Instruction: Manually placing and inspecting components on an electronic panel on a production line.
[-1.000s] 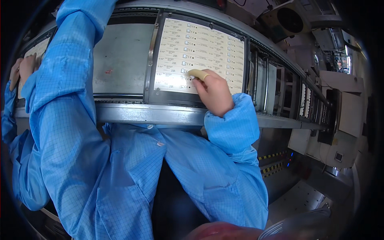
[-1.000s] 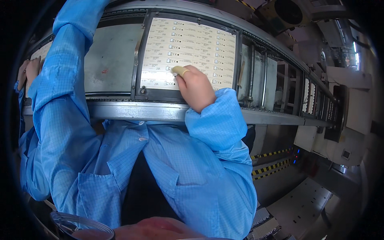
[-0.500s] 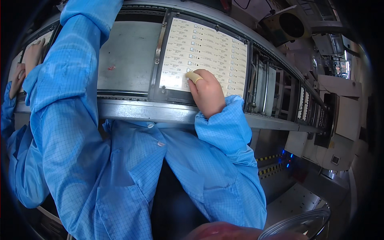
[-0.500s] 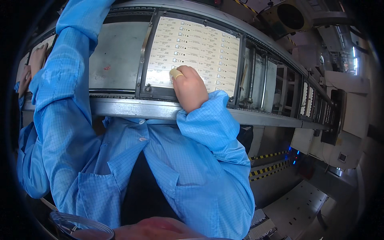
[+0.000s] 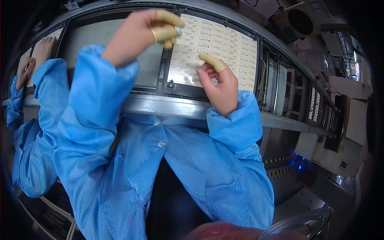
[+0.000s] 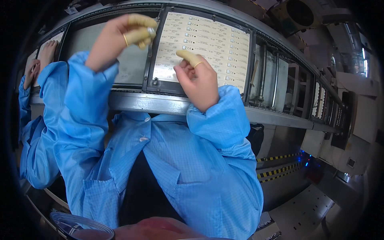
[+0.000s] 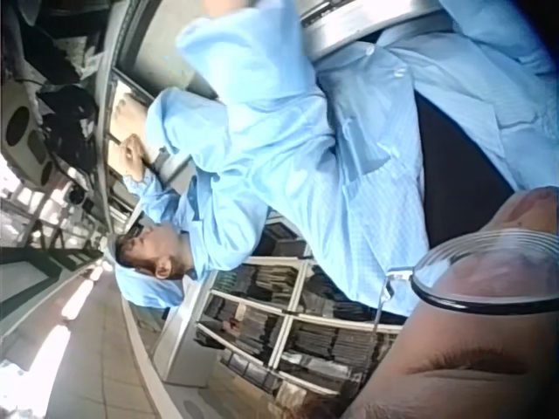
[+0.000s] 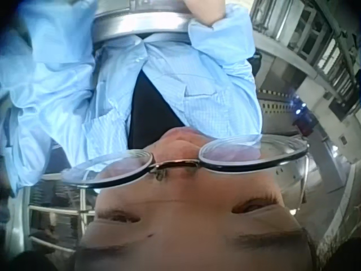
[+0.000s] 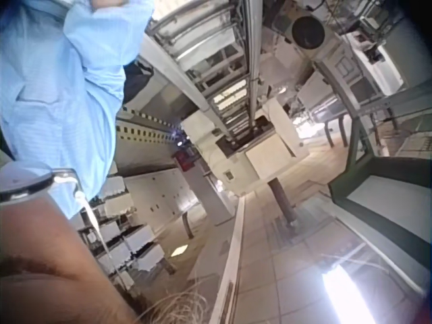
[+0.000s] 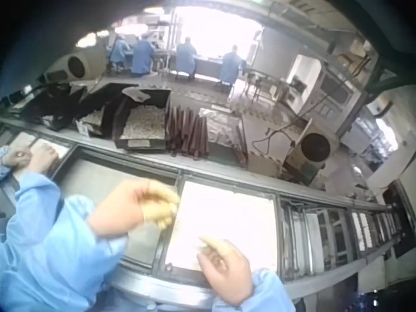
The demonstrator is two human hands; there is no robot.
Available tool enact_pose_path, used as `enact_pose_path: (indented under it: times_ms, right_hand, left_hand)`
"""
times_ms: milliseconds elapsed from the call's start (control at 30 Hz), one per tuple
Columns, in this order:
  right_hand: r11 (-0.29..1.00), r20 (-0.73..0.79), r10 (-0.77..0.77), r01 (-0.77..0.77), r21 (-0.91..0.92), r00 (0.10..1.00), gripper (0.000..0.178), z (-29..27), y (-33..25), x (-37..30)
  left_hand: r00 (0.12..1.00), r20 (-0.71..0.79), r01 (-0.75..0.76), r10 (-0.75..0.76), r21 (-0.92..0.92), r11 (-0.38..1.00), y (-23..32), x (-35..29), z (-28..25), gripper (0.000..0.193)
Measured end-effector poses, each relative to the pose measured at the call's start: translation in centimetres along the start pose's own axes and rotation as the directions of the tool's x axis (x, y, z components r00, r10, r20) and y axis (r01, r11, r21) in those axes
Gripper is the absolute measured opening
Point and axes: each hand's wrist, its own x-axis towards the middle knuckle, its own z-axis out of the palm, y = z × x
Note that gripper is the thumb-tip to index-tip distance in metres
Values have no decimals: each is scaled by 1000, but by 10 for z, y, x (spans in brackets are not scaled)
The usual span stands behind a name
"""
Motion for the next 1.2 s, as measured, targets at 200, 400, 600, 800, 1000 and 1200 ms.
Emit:
enact_pose_path:
  times_ms: [200, 400, 600, 800, 1000, 1200]
  right_hand:
    - [730, 39, 175, -157, 665, 984, 25, 0, -12, 3]
    - [693, 90, 244, -239, 680, 966, 23, -3, -5, -4]
    - [760, 109, 272, -283, 585, 956, 20, -2, -2, -6]
    - [729, 94, 293, -286, 622, 951, 14, -9, 11, -8]
    - [951, 39, 302, -304, 58, 953, 12, -13, 15, -14]
    - [957, 79, 129, -103, -272, 989, 15, -12, 10, -20]
  left_hand:
    - [992, -103, -63, 69, 62, 996, -19, -26, 65, 20]
    - [969, -85, -202, 233, 273, 941, -22, -30, 80, 24]
    - [895, -38, -356, 444, 539, 763, -35, -31, 84, 27]
    - [903, -33, -328, 429, 592, 736, -35, -24, 66, 33]
    - [950, -165, -131, 267, 565, 815, -30, 12, 3, 27]
    - [902, -238, -169, 360, 572, 803, -88, 28, -33, 25]
